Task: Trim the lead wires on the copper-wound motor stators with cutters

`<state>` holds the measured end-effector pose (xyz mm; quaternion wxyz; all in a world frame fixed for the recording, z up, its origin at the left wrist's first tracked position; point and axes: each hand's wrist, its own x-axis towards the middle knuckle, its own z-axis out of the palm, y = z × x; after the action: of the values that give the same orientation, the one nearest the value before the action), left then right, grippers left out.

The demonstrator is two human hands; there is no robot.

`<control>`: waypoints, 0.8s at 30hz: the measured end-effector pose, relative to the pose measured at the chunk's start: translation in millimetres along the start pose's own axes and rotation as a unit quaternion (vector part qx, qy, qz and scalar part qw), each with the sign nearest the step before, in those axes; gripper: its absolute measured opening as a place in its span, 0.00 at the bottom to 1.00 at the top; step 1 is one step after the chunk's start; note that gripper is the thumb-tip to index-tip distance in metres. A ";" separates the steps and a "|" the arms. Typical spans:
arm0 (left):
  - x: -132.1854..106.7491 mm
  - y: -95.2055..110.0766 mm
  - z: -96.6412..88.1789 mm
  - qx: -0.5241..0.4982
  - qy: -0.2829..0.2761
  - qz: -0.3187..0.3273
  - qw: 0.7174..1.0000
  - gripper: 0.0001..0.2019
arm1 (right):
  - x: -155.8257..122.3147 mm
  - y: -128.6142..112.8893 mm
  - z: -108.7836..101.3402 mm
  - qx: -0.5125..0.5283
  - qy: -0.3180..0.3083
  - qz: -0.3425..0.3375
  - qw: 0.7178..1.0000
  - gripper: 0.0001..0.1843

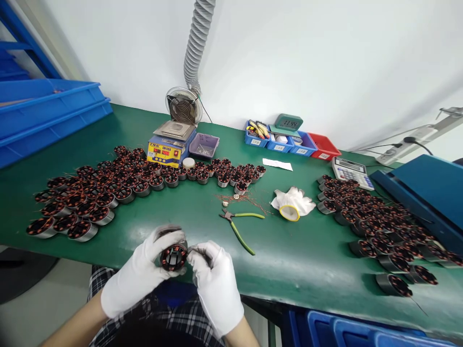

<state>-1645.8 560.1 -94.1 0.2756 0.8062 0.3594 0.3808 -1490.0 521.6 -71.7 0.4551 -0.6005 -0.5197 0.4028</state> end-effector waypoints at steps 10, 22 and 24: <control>-1.1 4.9 -8.3 -0.067 0.020 0.015 0.997 0.19 | 4.7 4.7 5.5 -0.069 0.039 -0.061 0.995 0.11; -12.2 -25.5 15.4 0.124 -0.027 0.052 0.990 0.21 | 12.5 36.4 15.9 0.157 -0.080 0.203 0.963 0.12; -17.6 -38.2 23.3 0.167 -0.037 0.083 0.982 0.21 | 19.1 48.2 16.6 0.187 -0.132 0.255 0.939 0.16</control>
<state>-1648.9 564.9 -141.9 0.1177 0.8813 0.3393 0.3071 -1490.9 540.5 -122.7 0.3678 -0.5587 -0.3198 0.6711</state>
